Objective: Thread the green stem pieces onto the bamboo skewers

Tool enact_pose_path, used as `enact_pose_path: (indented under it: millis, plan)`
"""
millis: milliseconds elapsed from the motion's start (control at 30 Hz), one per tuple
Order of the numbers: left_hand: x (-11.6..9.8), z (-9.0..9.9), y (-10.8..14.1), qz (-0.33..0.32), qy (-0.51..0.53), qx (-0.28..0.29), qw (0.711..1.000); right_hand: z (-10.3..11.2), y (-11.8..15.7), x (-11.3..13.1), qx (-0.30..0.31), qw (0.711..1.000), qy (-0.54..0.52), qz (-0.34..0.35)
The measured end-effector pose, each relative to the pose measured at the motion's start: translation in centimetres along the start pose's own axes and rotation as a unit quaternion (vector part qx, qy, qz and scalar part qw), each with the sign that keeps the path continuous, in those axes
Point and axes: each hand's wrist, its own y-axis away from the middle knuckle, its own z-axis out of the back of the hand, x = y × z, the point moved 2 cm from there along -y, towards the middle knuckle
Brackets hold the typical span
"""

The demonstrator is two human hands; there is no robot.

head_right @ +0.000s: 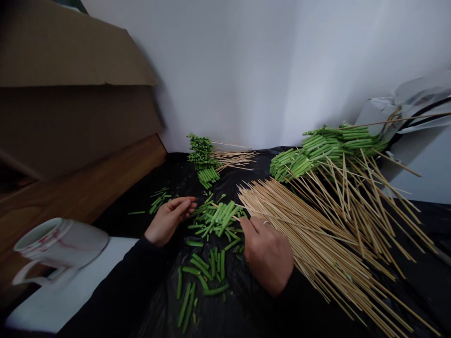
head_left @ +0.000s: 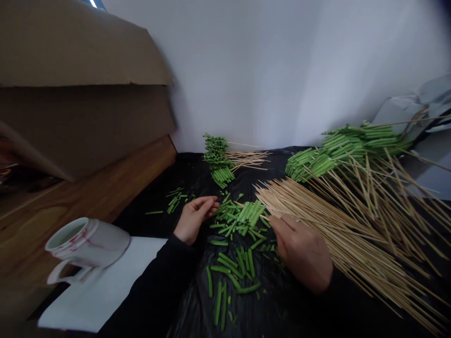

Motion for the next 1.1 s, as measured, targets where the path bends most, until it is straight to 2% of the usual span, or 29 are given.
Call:
enact_pose_path:
  millis: [100,233,367,533,633,800,900,967,1033,1100]
  plan:
    - [0.4,0.9,-0.8,-0.097,-0.153,-0.045,0.983,-0.1,0.0,-0.3,-0.001,1.000,0.005,-0.002]
    - [1.1,0.7,-1.1,-0.150,-0.274,-0.016,0.950,-0.2,0.1,-0.1,-0.002,1.000,0.009,-0.001]
    - [0.9,0.5,-0.8,-0.189,-0.332,-0.013,0.924,-0.1,0.1,0.0,-0.006,1.000,0.015,0.000]
    - [0.6,1.3,-0.7,-0.155,-0.369,-0.003,0.916,0.0,0.0,0.0,-0.005,1.000,0.015,0.005]
    - [0.4,1.9,-0.6,-0.146,-0.415,-0.008,0.898,0.0,0.0,0.0,-0.012,1.000,0.017,0.008]
    - [0.4,1.9,-0.6,-0.120,-0.475,0.024,0.872,0.1,0.0,0.1,-0.021,0.999,0.022,0.010]
    - [-0.1,1.6,-0.4,-0.151,-0.430,0.001,0.890,0.2,-0.1,0.2,-0.026,0.999,0.014,0.012]
    - [-0.4,1.2,-0.2,-0.141,-0.341,0.001,0.929,0.2,-0.1,0.2,-0.026,1.000,0.008,0.013]
    - [-0.4,0.6,-0.1,-0.075,-0.194,0.032,0.978,0.3,0.0,0.3,-0.024,1.000,0.001,0.016]
    - [-0.2,0.0,0.2,0.019,-0.032,0.074,0.997,0.4,0.1,0.4,-0.022,0.999,-0.013,0.021]
